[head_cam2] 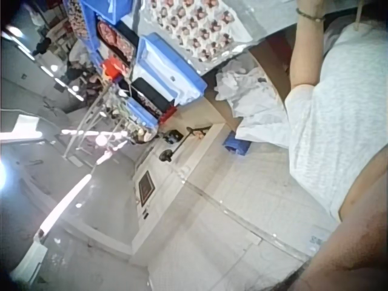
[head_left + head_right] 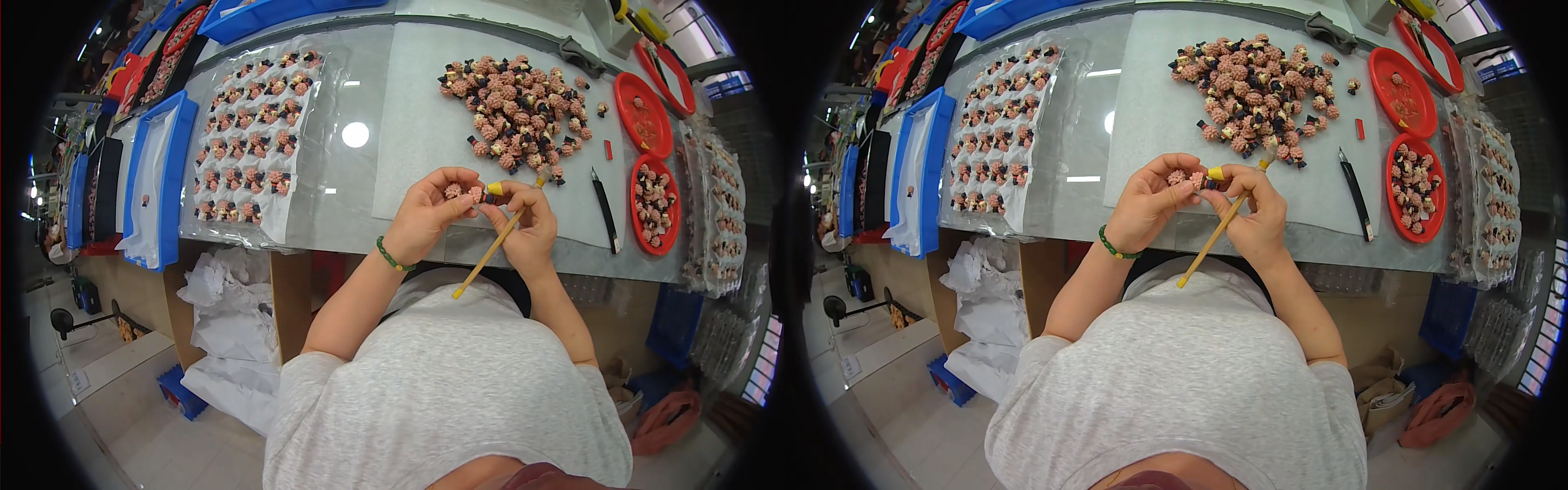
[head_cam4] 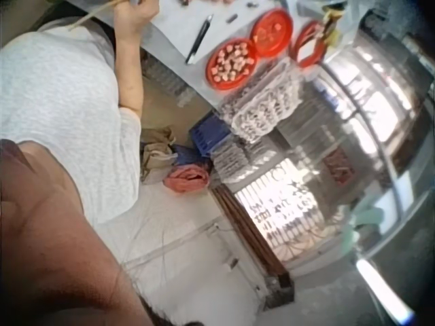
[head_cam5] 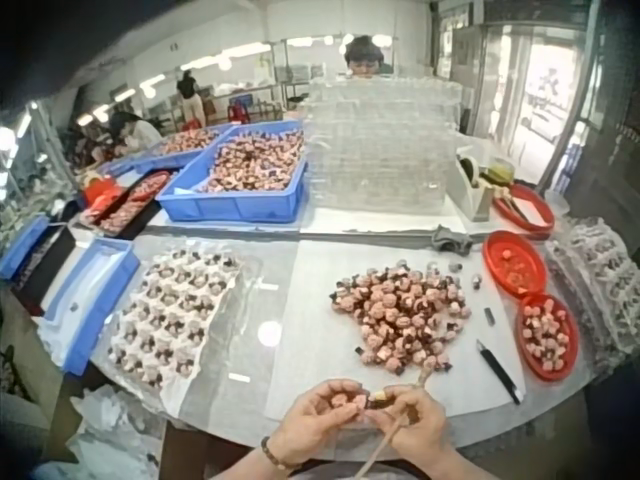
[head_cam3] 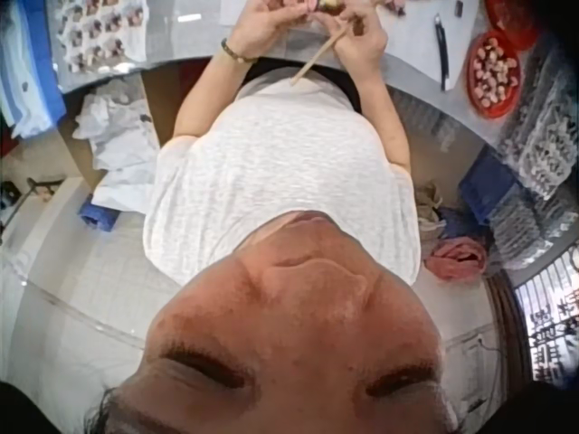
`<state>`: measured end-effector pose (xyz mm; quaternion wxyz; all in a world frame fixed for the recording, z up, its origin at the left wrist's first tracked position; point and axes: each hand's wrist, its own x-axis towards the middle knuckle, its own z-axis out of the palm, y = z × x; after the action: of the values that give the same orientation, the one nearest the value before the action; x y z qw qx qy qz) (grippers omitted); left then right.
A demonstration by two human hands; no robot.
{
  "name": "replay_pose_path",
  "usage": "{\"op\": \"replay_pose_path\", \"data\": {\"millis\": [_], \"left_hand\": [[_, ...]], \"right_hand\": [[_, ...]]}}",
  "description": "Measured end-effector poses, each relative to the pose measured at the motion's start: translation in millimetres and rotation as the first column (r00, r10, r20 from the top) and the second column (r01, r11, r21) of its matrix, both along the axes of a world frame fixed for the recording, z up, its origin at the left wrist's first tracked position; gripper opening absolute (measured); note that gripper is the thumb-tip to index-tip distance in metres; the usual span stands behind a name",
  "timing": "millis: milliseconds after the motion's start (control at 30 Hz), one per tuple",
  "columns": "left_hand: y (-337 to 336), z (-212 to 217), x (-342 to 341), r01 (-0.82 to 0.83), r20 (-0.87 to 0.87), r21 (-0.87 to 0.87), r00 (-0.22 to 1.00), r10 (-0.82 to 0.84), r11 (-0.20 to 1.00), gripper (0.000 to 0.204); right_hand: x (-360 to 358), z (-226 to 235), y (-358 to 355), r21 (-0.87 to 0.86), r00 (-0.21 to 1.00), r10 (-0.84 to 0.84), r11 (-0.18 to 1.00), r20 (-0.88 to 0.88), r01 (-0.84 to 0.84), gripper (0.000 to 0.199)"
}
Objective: The person places miniature figurines onto the table, applies adhesive to individual figurines using a stick tool, and takes paper from a box.
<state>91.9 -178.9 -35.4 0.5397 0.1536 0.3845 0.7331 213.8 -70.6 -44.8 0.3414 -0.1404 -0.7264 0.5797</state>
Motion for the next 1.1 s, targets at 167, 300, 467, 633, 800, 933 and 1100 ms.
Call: {"op": "replay_pose_path", "data": {"millis": [167, 300, 467, 633, 800, 933, 1100], "left_hand": [[0, 6, -1, 0.021, 0.113, 0.005, 0.993, -0.021, 1.000, 0.028], [-3, 7, -3, -0.011, 0.049, -0.114, 0.999, 0.017, 0.993, 0.033], [-5, 8, -5, -0.062, -0.275, -0.201, 0.962, 0.005, 0.978, 0.029], [-7, 7, 3, -0.142, -0.519, -0.046, 0.849, 0.097, 0.989, 0.030], [-15, 14, 9, -0.191, -0.835, -0.046, 0.546, 0.067, 0.981, 0.039], [-20, 12, 14, -0.226, -0.866, 0.017, 0.483, 0.128, 0.974, 0.037], [-43, 20, 7, -0.291, -0.874, 0.017, 0.460, 0.156, 0.957, 0.035]], "right_hand": [[1, 2, 0, -0.032, 1.000, 0.008, 0.999, 0.005, -0.008, 0.026], [3, 7, 3, -0.067, 0.999, 0.015, 0.998, 0.030, -0.013, 0.024], [1, 13, 4, -0.191, 0.984, 0.146, 0.974, 0.103, -0.124, 0.021], [-5, 13, 2, -0.250, 0.986, 0.114, 0.965, 0.118, -0.082, 0.021], [-11, 15, -3, -0.329, 0.989, 0.126, 0.939, 0.073, -0.095, 0.022], [-9, 11, -4, -0.396, 0.977, 0.207, 0.902, 0.042, -0.174, 0.022], [-11, 14, -10, -0.526, 0.957, 0.280, 0.827, 0.079, -0.199, 0.018]]}}
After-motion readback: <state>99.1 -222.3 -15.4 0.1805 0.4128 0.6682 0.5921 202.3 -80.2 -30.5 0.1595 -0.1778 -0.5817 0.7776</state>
